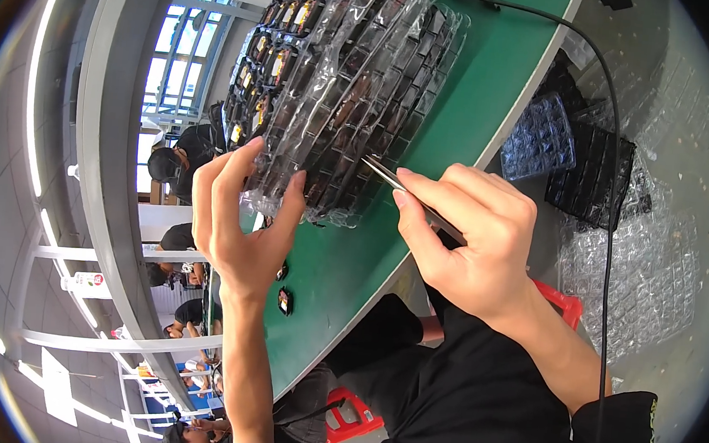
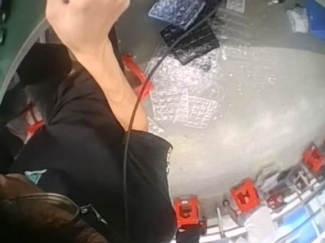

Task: Assembling small internal electronic components into a casing using tweezers on an assembly line.

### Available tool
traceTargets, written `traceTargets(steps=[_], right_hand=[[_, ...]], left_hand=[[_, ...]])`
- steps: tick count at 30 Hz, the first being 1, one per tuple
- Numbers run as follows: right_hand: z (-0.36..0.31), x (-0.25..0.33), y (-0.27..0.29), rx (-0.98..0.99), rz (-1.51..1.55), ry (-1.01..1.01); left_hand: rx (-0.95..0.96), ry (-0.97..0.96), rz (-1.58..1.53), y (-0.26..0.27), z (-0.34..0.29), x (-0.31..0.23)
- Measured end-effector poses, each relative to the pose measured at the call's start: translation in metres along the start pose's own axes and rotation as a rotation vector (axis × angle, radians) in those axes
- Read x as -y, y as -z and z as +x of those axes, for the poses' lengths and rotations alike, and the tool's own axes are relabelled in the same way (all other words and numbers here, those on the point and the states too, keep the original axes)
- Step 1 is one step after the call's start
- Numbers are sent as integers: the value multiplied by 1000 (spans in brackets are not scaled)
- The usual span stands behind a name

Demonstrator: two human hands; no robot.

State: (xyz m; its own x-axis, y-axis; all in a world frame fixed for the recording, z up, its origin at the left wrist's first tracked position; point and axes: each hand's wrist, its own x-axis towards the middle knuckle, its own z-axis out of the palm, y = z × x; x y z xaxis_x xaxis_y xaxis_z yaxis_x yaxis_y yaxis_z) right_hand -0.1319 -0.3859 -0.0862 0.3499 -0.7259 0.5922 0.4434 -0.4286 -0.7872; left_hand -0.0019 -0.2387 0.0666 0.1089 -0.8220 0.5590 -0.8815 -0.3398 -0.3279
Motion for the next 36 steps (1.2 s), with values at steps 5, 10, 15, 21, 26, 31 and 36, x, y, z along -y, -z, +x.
traceTargets(steps=[5, 10, 15, 21, 26, 31, 36], right_hand=[[2, 3, -3, 27, -115, 76], [3, -1, -5, 4, -79, 85], [1, 1, -5, 27, -151, 93], [2, 5, -12, 32, -253, 100], [1, -2, -17, -35, -201, 158], [-1, -3, -11, -11, -183, 140], [-5, 0, -7, 17, -228, 119]], left_hand=[[6, -26, 4, -1, -1, -2], [56, -32, 34, 0, 6, -4], [55, -49, 57, -2, 12, -5], [41, -42, 32, -2, 9, -4], [68, -61, 37, -3, 3, -7], [50, -36, 97, 1, 8, -8], [39, -38, 91, 0, 6, -6]])
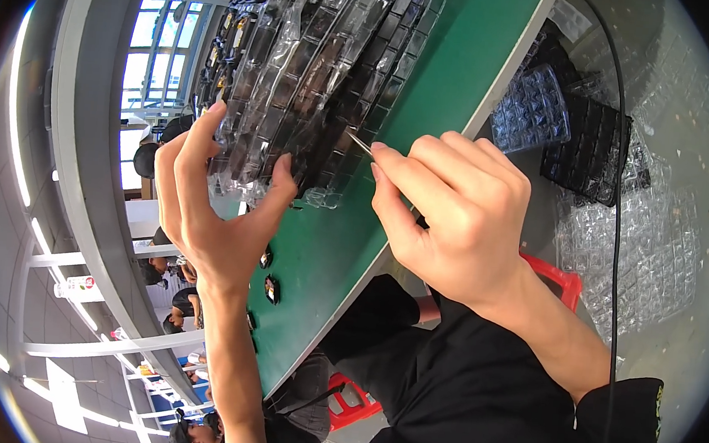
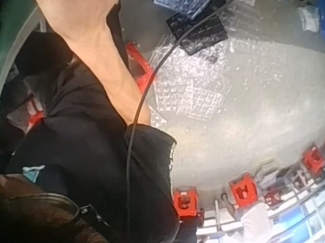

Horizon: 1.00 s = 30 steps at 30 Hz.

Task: Assembling small internal electronic components into a casing using tweezers on an assembly line.

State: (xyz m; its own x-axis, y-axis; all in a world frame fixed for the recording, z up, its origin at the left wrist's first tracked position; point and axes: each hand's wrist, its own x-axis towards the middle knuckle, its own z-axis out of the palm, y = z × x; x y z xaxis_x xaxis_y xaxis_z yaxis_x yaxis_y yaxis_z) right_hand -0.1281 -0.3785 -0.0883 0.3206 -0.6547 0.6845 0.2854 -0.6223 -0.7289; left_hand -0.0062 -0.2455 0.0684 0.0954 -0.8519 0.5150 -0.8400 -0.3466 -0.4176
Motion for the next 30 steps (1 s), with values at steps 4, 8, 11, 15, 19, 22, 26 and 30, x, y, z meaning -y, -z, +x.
traceTargets(steps=[4, 8, 11, 15, 19, 22, 26, 30], right_hand=[[-1, -5, 2, -9, 12, -3], [-1, -6, 6, -9, 33, -18], [-3, -7, 8, 3, 37, -22], [-8, -9, 11, 3, 59, -50], [-14, -14, 10, -82, 101, -56], [-17, -15, 14, -82, 134, -105], [-19, -14, 19, -64, 169, -137], [-21, -13, 28, -59, 207, -149]], left_hand=[[27, -23, 32, -5, -2, -5], [74, -31, 125, -7, -10, -9], [43, -29, 160, -10, -11, -9], [24, -22, 169, -12, -12, -9], [-7, -29, 164, -15, -12, -7], [43, 7, 138, -13, -16, -7], [70, 3, 149, -13, -16, -9], [77, 11, 185, -13, -16, -11]])
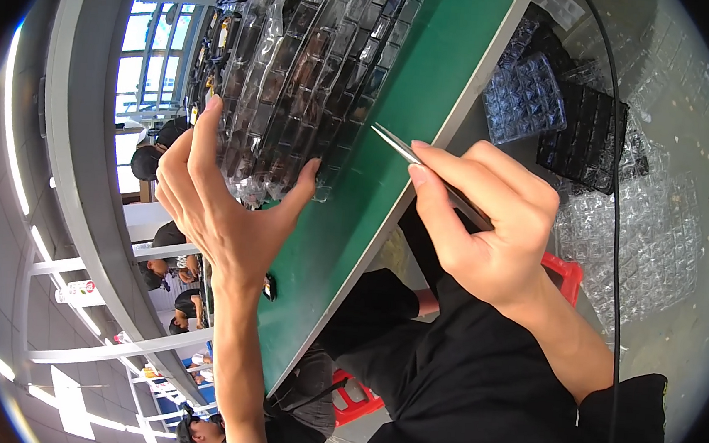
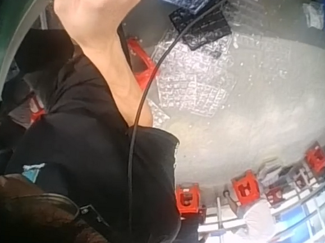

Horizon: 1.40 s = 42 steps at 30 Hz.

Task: Assembling small internal electronic components into a casing using tweezers on an assembly line.

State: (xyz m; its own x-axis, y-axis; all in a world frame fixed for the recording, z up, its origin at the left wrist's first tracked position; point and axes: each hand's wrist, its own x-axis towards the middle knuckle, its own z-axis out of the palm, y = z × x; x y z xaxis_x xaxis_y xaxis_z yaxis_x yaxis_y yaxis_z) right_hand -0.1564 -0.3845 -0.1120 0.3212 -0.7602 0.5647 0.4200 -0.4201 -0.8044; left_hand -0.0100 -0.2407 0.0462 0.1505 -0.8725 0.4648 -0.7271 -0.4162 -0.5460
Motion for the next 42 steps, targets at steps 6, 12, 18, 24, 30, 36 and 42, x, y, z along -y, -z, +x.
traceTargets(steps=[6, 12, 18, 24, 30, 36, 42], right_hand=[[-38, 3, 30, 117, 31, -96], [-117, -51, 94, 277, -181, -396], [-187, -200, 208, 386, -812, -876], [-200, -333, 278, -6, -1061, -1153], [-223, -397, 272, 80, -867, -1319], [-212, -460, 376, -280, -603, -1154], [-185, -325, 318, -364, -882, -578]], left_hand=[[4, 22, -19, -5, -6, -8], [-31, 64, 38, 7, -10, -11], [-5, 92, -47, 19, -27, -5], [-67, 78, -160, 29, -53, -12], [27, 70, -105, 57, -98, 13], [-5, 312, -362, 37, -134, 20], [130, 396, -389, 40, -146, 33]])
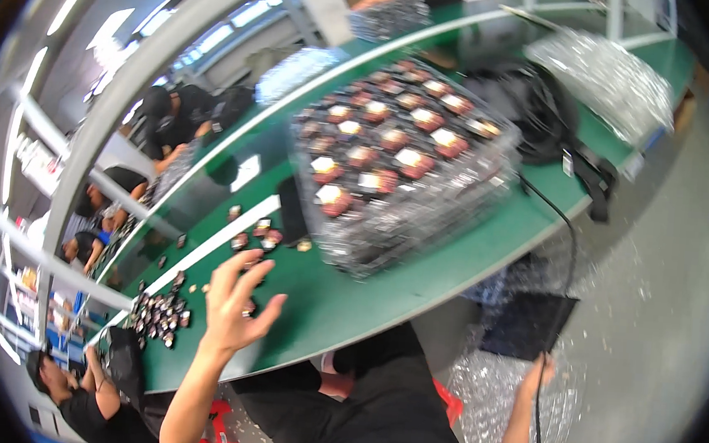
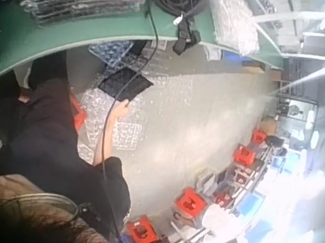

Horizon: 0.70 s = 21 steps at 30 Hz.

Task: Assembling small internal electronic components into a casing using tweezers on an assembly line.

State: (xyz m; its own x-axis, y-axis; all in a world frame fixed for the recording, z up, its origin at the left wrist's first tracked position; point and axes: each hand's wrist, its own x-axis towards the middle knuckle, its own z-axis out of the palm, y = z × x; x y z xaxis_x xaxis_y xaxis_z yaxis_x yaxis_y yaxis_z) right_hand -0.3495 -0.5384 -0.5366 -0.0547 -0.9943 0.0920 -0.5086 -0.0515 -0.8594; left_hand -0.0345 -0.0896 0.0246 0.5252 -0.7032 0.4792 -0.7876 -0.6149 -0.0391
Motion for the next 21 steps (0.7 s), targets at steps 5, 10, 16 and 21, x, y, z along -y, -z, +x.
traceTargets(steps=[5, 10, 16, 21], right_hand=[[53, 162, 118, -72, 109, 269], [83, 364, 214, -103, 107, 657], [28, 576, 210, -36, 239, 1421], [-50, 699, 140, 280, 130, 1941]], left_hand=[[49, 326, -61, 9, -39, 74], [153, 444, -217, -4, -18, 145], [88, 469, -276, -48, 37, 200], [113, 390, -185, -66, 25, 230]])
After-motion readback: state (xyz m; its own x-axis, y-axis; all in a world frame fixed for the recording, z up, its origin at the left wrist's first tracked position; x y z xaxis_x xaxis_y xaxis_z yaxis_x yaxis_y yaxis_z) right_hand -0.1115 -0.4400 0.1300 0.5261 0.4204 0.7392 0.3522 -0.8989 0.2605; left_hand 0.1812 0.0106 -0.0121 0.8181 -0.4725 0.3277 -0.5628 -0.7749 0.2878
